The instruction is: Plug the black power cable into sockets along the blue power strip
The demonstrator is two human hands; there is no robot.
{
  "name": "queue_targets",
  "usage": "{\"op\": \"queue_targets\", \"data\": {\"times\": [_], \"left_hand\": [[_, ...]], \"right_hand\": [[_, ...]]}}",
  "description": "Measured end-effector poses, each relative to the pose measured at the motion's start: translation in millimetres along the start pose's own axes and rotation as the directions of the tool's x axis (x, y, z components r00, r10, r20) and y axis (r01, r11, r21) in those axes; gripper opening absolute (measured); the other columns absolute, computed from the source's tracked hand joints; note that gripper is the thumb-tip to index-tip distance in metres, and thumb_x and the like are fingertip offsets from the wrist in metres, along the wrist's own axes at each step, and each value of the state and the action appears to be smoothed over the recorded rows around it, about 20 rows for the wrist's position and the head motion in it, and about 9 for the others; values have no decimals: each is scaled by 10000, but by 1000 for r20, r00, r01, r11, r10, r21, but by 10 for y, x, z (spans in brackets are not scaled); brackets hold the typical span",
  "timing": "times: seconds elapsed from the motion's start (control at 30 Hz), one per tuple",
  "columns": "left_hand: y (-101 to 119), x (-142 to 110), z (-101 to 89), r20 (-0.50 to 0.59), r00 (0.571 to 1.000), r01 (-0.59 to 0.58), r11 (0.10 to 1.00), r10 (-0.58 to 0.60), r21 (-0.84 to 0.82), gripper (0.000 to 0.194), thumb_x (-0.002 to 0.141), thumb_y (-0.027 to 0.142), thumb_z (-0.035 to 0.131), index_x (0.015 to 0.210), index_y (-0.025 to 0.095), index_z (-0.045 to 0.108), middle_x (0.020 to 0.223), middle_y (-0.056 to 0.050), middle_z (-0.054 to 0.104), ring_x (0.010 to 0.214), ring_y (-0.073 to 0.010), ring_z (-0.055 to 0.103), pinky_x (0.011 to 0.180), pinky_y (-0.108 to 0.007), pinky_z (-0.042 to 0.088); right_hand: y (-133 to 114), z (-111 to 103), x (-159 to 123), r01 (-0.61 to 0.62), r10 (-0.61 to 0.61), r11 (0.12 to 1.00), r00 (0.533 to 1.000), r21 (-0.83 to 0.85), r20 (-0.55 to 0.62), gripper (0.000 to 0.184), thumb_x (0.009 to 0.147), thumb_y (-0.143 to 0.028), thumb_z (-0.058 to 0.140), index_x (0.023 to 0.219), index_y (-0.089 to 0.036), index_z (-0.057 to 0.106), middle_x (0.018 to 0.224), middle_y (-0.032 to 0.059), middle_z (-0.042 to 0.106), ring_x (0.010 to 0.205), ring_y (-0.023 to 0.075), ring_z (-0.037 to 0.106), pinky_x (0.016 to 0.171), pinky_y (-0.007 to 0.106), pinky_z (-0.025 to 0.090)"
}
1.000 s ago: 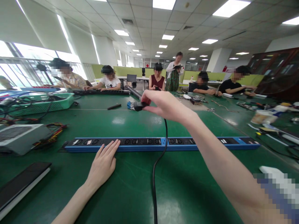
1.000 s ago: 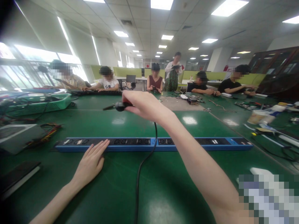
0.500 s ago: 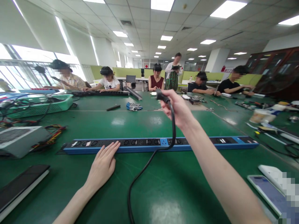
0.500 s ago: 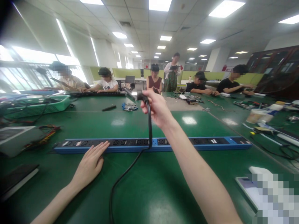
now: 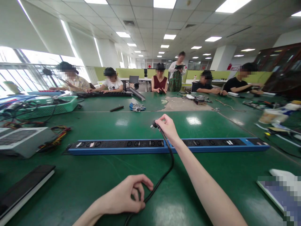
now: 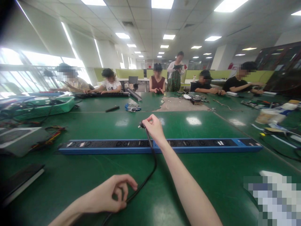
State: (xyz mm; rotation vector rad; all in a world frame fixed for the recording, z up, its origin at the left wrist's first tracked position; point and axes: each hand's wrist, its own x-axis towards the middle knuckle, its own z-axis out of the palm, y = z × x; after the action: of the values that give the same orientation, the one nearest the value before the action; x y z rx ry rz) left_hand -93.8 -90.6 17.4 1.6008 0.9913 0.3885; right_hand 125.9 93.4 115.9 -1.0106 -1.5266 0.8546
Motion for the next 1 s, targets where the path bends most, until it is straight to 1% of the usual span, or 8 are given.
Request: {"op": "queue_targets", "data": {"times": [0.1, 0.17, 0.27, 0.33, 0.37, 0.43, 0.6, 1.0], "left_hand": [[39, -78, -55, 408, 911, 109, 990, -64, -89, 713, 533, 270, 938, 1208, 222, 712, 978, -38, 777, 775, -177, 736, 605, -225, 564], [58, -79, -76, 435, 900, 93, 986, -24, -139, 628, 602, 363, 932, 1172, 196, 727, 1008, -80, 788, 790, -208, 755, 641, -275, 595], [41, -24, -179, -137, 982, -131, 991, 130, 1, 328, 970, 442, 610, 1157, 192, 711, 1024, -99, 785, 845, -210, 760, 804, -366, 618], [-15, 24, -299, -538, 762, -147, 906, 360, 397, 305, 1021, 374, 524, 1231, 237, 697, 1228, -93, 744, 1122, -238, 713, 1041, -441, 547], [-57, 47, -363, -597, 646, -72, 817, 475, 573, 335, 1014, 354, 528, 1301, 260, 674, 1351, -86, 693, 1266, -262, 644, 1142, -484, 473], [-159, 91, -471, -577, 555, 120, 629, 599, 768, 498, 1007, 327, 523, 1503, 290, 535, 1560, -64, 538, 1466, -287, 471, 1253, -531, 332], [-393, 167, -562, -501, 623, 310, 398, 601, 863, 713, 1024, 328, 472, 1681, 265, 202, 1704, -45, 306, 1580, -283, 275, 1293, -545, 250], [-451, 156, -565, -500, 645, 342, 367, 577, 865, 734, 1026, 311, 446, 1692, 269, 138, 1709, -32, 287, 1591, -267, 245, 1294, -538, 244]], "right_hand": [[150, 61, -9, 32, -15, 952, 998, -304, 59, 213, 827, -407, 640, 822, -211, 557, 625, -61, 596, 575, 90, 492, 582, 210, 316], [228, 155, -47, 46, 11, 905, 991, -423, 131, 200, 815, -397, 643, 811, -211, 569, 687, -52, 636, 603, 91, 495, 600, 218, 303], [307, 329, -129, 72, 41, 864, 977, -499, 211, 198, 823, -405, 637, 827, -215, 583, 774, -41, 678, 639, 94, 506, 619, 224, 288], [337, 423, -177, 94, 42, 845, 970, -526, 241, 184, 837, -400, 625, 845, -220, 589, 792, -40, 686, 658, 98, 520, 632, 226, 282], [346, 456, -196, 103, 41, 833, 968, -544, 247, 177, 842, -398, 622, 852, -223, 591, 793, -39, 687, 666, 101, 527, 637, 228, 278], [352, 491, -220, 109, 45, 795, 970, -596, 239, 173, 849, -399, 620, 873, -230, 597, 792, -33, 685, 680, 111, 536, 646, 233, 268], [312, 496, -255, 133, 42, 732, 970, -668, 239, 171, 864, -409, 607, 901, -244, 582, 792, -31, 679, 681, 125, 535, 649, 239, 254], [243, 528, -314, 126, 98, 642, 965, -756, 244, 193, 897, -434, 571, 967, -257, 597, 878, 2, 710, 784, 165, 626, 671, 250, 310]]}}
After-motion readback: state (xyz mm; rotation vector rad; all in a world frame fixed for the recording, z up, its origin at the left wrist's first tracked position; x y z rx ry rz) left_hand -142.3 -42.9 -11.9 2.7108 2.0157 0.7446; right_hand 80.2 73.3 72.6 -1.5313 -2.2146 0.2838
